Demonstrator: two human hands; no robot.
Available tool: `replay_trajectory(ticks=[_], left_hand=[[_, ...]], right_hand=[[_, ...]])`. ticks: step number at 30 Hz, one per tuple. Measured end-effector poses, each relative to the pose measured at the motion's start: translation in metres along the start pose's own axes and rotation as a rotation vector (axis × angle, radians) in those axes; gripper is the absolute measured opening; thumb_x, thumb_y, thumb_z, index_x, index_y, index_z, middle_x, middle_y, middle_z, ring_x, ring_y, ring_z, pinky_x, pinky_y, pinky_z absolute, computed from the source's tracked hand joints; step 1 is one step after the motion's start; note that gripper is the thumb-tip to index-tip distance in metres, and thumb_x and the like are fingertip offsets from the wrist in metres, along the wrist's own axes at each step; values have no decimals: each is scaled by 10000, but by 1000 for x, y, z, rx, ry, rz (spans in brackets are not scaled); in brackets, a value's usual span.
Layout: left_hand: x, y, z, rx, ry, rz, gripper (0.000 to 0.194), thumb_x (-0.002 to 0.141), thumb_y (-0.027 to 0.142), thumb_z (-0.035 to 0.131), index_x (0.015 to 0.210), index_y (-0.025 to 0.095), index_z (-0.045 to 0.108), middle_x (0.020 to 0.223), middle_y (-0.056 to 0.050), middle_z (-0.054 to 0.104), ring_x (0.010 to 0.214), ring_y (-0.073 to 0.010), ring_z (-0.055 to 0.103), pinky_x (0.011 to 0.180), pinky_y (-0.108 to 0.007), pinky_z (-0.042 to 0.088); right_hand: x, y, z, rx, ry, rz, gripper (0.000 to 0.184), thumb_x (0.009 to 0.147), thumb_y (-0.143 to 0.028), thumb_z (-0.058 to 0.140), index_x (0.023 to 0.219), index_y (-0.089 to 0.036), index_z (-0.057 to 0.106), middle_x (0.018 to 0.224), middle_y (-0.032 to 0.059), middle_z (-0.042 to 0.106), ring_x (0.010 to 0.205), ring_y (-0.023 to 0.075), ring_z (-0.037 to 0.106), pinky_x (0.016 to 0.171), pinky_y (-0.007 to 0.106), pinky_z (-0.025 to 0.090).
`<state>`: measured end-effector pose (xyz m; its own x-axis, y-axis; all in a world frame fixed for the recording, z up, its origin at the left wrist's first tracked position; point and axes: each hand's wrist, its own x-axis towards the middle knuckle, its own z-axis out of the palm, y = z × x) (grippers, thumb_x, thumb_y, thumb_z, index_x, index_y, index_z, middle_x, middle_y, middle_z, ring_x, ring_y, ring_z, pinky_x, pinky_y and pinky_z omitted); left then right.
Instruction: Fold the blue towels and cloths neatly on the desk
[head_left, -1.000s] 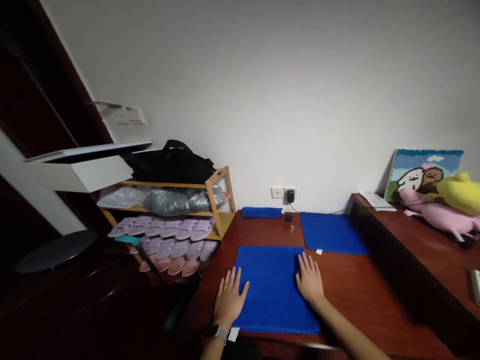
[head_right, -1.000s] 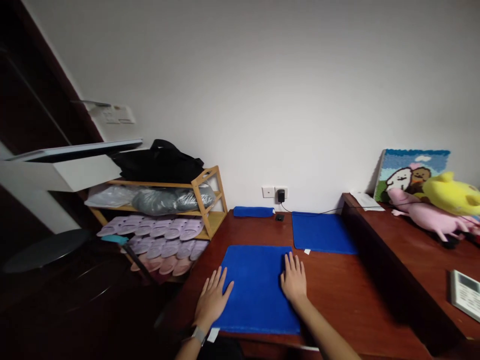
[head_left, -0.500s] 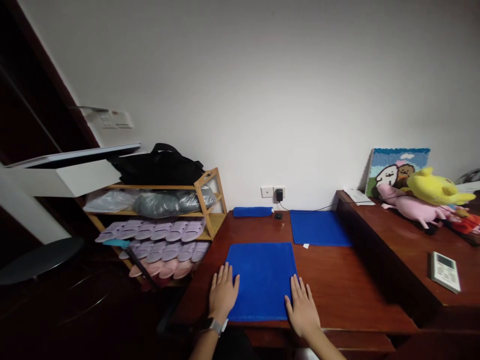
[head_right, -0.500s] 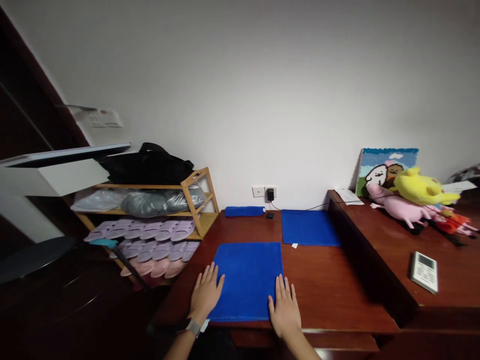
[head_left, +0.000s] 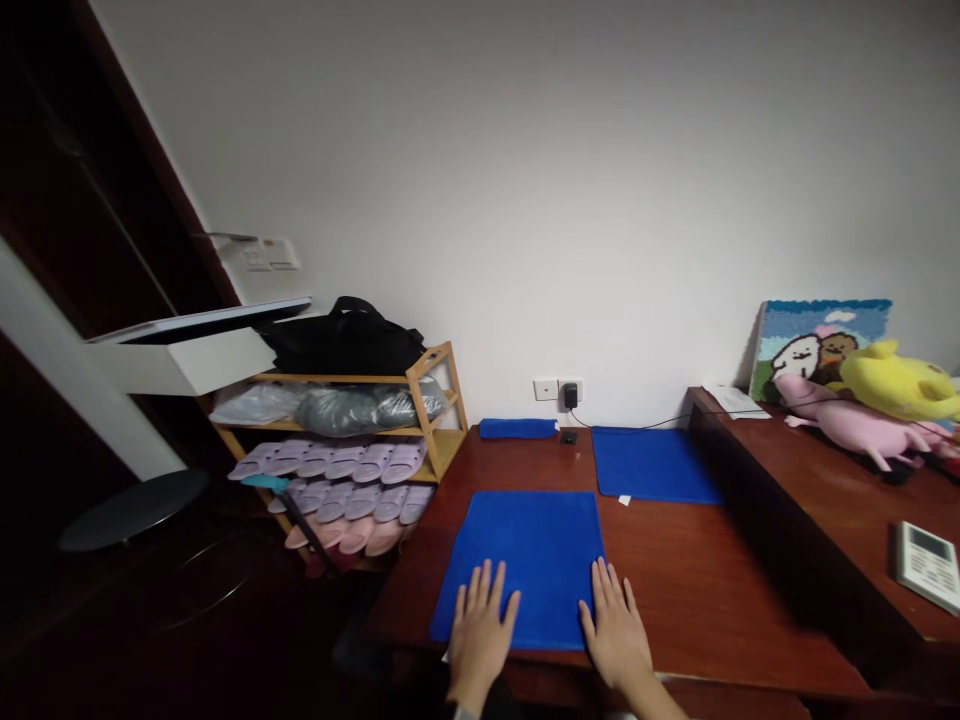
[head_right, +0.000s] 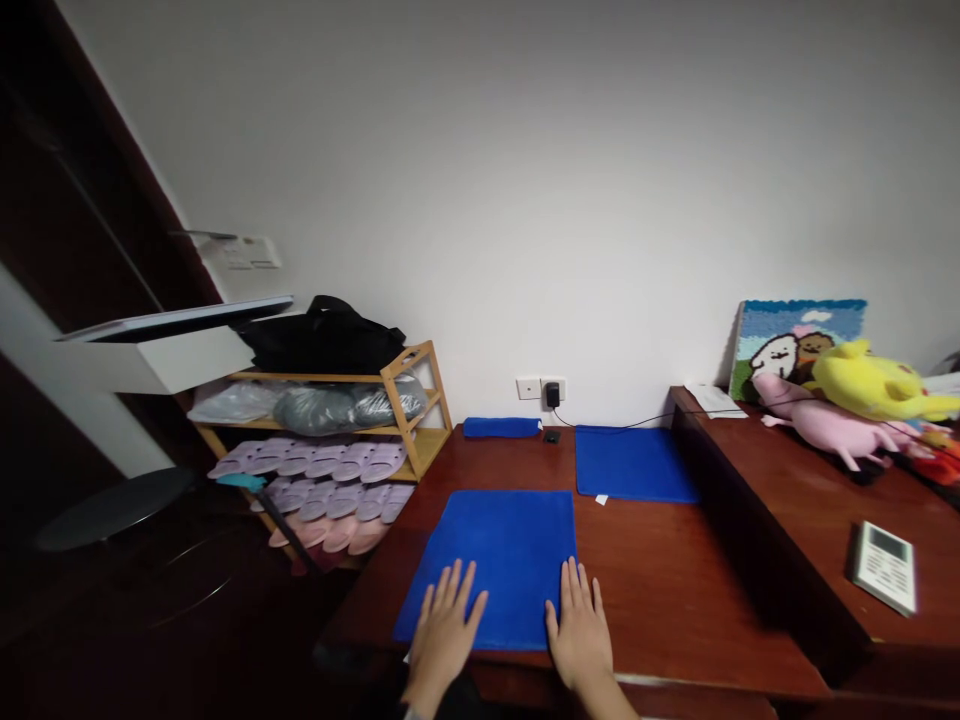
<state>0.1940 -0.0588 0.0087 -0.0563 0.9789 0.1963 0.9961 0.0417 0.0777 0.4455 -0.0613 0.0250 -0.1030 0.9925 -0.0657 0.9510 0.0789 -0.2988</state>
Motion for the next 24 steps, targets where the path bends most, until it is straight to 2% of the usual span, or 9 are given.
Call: replay_trajectory(ticks=[3,5,11,15,19,21,24], left_hand=[[-10,-49,4,65,102,-58,664,1017,532,383,1577,174,404,1650,-111,361,1527,-308,361,1243,-536,324],[-15,-64,10,75,176,-35,631,1024,490,361,1554,159,449,1634,-109,401,1509,-293,398,1234,-507,350],[-16,-66,26,58,347,-14,604,1019,459,343,1499,147,535,1576,-123,503,1445,-296,496,1183,-491,430],[-14,-69,30,53,374,3,598,1020,460,342,1497,158,540,1571,-117,515,1441,-293,500,1172,-489,442],[-13,-71,31,52,374,7,581,1019,457,356,1496,182,543,1564,-100,530,1443,-284,498,1168,-486,446],[-13,-73,34,44,378,14,568,1018,447,365,1496,199,544,1559,-92,539,1446,-283,494,1171,-488,441],[-13,-81,43,35,363,22,558,1016,431,372,1515,230,522,1566,-79,535,1453,-285,485,1171,-497,440]], right_hand=[[0,-1,1,0,2,12,742,1033,-547,196,1645,-129,179,1704,7,87,1595,235,82,1316,453,67],[0,0,3,3,10,15,744,1030,-547,208,1645,-130,190,1704,9,101,1594,240,96,1316,459,72],[12,4,7,29,39,14,713,1030,-526,225,1638,-156,265,1697,14,211,1586,257,174,1304,483,138],[59,0,-17,49,130,-37,633,1044,-411,185,1645,-231,271,1710,-32,201,1592,213,143,1300,435,124],[119,-4,-39,54,63,1,659,1043,-422,181,1655,-179,213,1723,-22,145,1602,212,72,1297,416,82],[140,-4,-38,48,23,30,689,1042,-434,164,1653,-119,184,1727,13,135,1602,208,67,1294,391,61],[154,-2,-24,35,8,69,726,1036,-457,141,1645,-63,155,1728,58,122,1602,214,66,1292,388,32]])
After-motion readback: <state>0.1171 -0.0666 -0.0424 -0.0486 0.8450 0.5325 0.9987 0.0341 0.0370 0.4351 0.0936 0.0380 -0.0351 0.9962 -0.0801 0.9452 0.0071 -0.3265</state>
